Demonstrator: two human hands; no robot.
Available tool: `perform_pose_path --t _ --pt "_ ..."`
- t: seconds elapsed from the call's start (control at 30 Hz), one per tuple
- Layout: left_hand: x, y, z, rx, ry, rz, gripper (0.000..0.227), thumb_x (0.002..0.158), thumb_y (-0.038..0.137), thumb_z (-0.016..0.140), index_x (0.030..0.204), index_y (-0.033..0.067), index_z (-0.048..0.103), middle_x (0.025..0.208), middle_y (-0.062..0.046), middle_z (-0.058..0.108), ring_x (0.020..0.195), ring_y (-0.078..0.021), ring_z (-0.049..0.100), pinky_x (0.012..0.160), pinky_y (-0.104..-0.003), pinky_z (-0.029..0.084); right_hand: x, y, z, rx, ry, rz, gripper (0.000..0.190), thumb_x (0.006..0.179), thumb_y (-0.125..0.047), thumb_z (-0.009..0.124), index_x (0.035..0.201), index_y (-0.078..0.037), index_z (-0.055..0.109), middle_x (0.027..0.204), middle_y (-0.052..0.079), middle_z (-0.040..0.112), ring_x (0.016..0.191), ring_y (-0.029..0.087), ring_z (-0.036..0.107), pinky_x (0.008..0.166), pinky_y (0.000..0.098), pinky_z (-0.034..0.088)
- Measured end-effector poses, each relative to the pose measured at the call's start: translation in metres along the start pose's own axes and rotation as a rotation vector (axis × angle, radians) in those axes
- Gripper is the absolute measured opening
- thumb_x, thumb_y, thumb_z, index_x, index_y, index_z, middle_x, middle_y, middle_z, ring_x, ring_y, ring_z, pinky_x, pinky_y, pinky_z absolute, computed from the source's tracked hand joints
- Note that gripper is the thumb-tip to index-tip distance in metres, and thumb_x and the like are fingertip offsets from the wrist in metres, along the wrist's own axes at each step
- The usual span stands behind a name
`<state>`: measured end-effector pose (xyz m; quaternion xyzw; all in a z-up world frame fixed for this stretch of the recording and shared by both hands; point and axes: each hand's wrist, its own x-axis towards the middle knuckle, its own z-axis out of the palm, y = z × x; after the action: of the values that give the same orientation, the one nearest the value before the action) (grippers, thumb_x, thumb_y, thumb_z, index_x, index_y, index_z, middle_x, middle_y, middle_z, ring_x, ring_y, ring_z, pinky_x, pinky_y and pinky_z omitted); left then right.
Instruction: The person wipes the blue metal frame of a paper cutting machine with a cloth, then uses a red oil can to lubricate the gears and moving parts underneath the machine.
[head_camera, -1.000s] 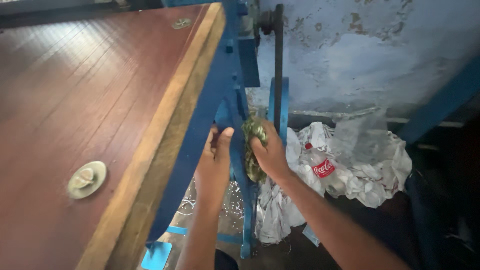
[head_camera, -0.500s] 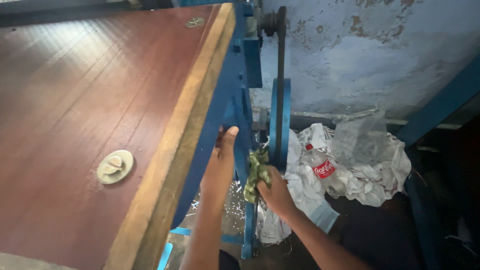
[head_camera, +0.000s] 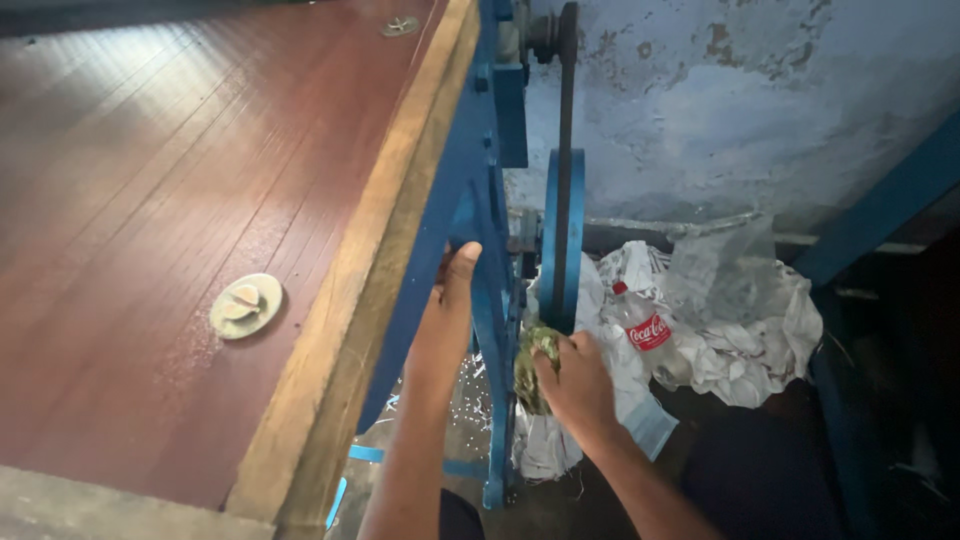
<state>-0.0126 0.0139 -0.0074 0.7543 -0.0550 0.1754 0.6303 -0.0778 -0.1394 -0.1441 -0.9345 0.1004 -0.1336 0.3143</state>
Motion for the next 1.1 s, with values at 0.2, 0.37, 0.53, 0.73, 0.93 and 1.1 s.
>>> perform_pose_path --t 0.2,0.37,0.53,0.73,0.93,1.1 --pt "-0.005 0.008 -0.004 0.036 0.011 -0.023 0.049 0.094 0.045 0.071 0.112 -0.0008 0.069 0.098 -0.009 0.073 0.090 -0.0170 0.065 0.081 -0.033 0.054 -0.013 -0.019 0.018 0.581 -0.159 0.279 0.053 0.091 -0.034 0.067 0.138 -0.011 0.057 0.102 0.012 0.072 0.081 0.024 0.073 0.075 0.0390 0.060" --pt "0.000 -0.007 -0.003 0.091 0.064 -0.008 0.047 0.094 0.042 0.072 0.112 -0.0014 0.070 0.099 -0.010 0.075 0.090 -0.0190 0.068 0.082 -0.033 0.054 -0.015 -0.007 0.047 0.456 0.181 -0.370 0.042 0.096 -0.017 0.065 0.133 0.002 0.061 0.107 0.017 0.064 0.091 0.031 0.066 0.078 0.0373 0.054" --pt "0.007 -0.029 0.013 -0.003 0.088 0.069 0.043 0.096 0.034 0.073 0.118 -0.0024 0.068 0.111 -0.012 0.075 0.101 -0.0196 0.072 0.089 -0.032 0.055 0.005 -0.002 0.057 0.395 0.120 -0.147 0.035 0.094 -0.018 0.069 0.127 -0.006 0.068 0.092 0.014 0.065 0.079 0.029 0.069 0.070 0.0377 0.053" --pt "0.015 -0.038 0.013 0.058 0.092 0.069 0.041 0.095 0.032 0.073 0.117 -0.0025 0.070 0.110 -0.012 0.077 0.102 -0.0205 0.073 0.091 -0.032 0.054 0.044 -0.016 0.060 0.335 0.121 -0.045 0.037 0.093 -0.008 0.061 0.129 -0.010 0.066 0.100 0.013 0.067 0.076 0.032 0.072 0.069 0.0415 0.057" --pt "0.014 -0.043 0.013 0.019 0.070 0.046 0.042 0.095 0.032 0.072 0.120 -0.0020 0.070 0.113 -0.013 0.076 0.103 -0.0207 0.072 0.091 -0.032 0.055 0.091 -0.006 0.079 0.106 0.161 -0.248 0.014 0.093 -0.006 0.060 0.102 -0.004 0.071 0.103 0.024 0.066 0.085 0.043 0.070 0.075 0.0505 0.055" --pt "0.009 -0.037 -0.006 0.044 0.090 0.085 0.041 0.094 0.032 0.074 0.117 -0.0016 0.071 0.111 -0.013 0.077 0.101 -0.0213 0.074 0.089 -0.032 0.057 0.124 -0.030 0.080 -0.096 -0.076 -0.136 0.022 0.093 -0.018 0.060 0.087 -0.002 0.073 0.090 0.025 0.071 0.089 0.043 0.071 0.078 0.0497 0.057"
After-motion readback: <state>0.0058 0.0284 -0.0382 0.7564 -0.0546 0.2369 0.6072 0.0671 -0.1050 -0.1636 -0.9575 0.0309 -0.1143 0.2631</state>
